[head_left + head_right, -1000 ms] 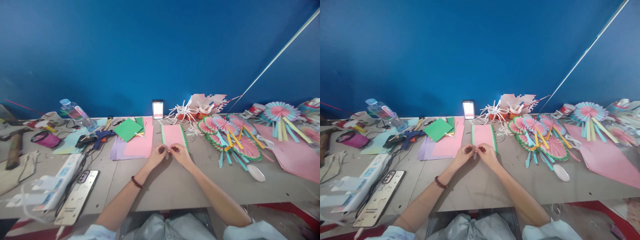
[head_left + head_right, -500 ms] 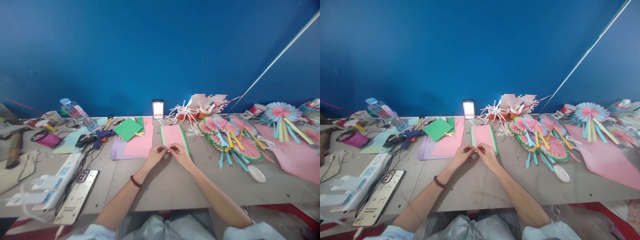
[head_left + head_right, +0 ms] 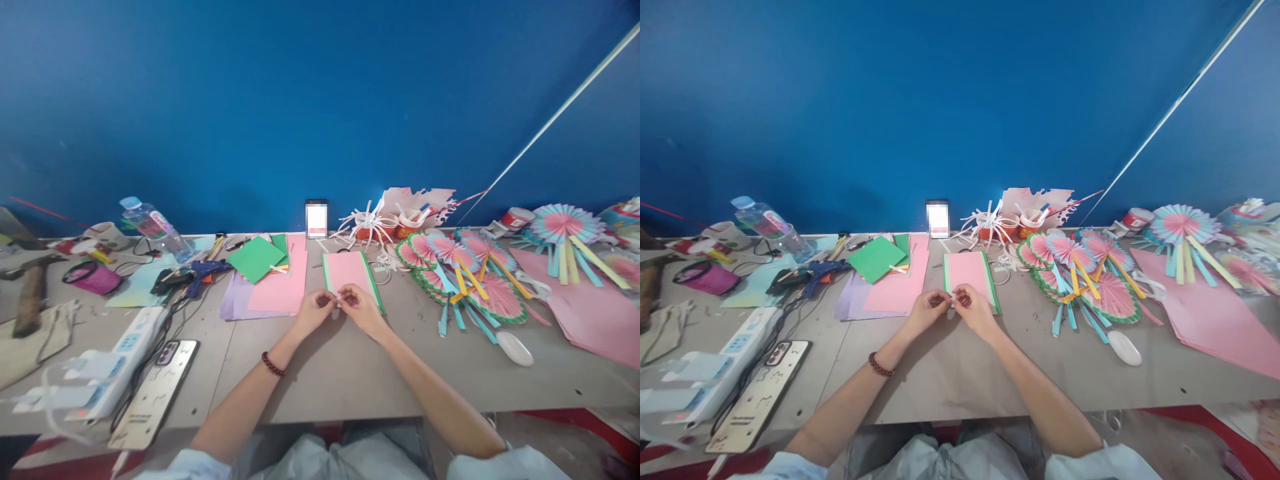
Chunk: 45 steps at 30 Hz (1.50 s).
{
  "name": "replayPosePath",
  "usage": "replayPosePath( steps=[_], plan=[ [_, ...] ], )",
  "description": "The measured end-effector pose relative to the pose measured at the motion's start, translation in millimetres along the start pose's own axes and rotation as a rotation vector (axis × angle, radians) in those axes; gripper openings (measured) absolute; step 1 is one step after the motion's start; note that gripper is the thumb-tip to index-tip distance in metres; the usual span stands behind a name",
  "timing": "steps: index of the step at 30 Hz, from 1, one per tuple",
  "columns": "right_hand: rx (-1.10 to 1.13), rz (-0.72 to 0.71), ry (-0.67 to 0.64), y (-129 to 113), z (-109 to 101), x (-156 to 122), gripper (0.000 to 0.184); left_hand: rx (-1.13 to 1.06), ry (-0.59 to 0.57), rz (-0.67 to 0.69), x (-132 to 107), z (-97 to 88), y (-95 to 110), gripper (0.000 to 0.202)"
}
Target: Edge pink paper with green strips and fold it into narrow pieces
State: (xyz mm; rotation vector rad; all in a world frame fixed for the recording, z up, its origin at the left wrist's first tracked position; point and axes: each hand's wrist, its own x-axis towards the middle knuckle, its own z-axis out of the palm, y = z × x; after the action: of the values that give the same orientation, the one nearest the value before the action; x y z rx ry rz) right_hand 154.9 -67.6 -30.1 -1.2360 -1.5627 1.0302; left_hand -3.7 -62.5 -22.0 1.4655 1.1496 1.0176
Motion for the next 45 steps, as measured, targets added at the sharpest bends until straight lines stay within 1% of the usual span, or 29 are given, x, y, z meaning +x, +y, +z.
replayPosePath(
  steps=[5,8,11,14,16,19,24,30,36,40,45],
  plan=[
    [-0.039,-0.052,0.007,-1,1,0,0.018,-0.029,0.007,-0.008,0,1.1,2,0.019],
    [-0.088,-0.105,0.081,-7,0,-1,0.016,-0.062,0.017,-0.015,-1,2.1,2,0.017],
    [-0.211,-0.192,0.157,-15,-3,-4,0.006,-0.116,0.026,-0.041,-2,3.3,2,0.016],
    [-0.319,-0.258,0.147,-19,-6,-6,0.012,-0.158,0.015,-0.072,-3,4.2,2,0.018],
    [-0.391,-0.265,0.112,-20,-6,-8,0.014,-0.163,0.004,-0.076,-4,4.6,2,0.019],
    [-0.483,-0.236,0.064,-19,-4,-9,0.017,-0.139,0.0,-0.064,-5,4.8,1,0.018],
    [-0.51,-0.134,0.036,-19,0,-11,0.016,-0.088,-0.014,-0.034,-5,6.2,-1,0.015],
    [-0.549,0.011,-0.027,-29,-4,-16,0.012,0.066,0.045,0.051,-7,10.4,-3,0.012],
    [-0.519,0.063,0.013,-30,0,-25,0.018,0.023,-0.005,-0.034,-8,13.3,-7,0.015],
    [-0.523,0.08,0.032,-29,3,-28,0.02,0.001,0.009,-0.053,-9,13.8,-6,0.017],
    [-0.479,0.092,0.085,-24,3,-27,0.02,-0.056,-0.017,-0.05,-8,13.7,-6,0.019]
  ],
)
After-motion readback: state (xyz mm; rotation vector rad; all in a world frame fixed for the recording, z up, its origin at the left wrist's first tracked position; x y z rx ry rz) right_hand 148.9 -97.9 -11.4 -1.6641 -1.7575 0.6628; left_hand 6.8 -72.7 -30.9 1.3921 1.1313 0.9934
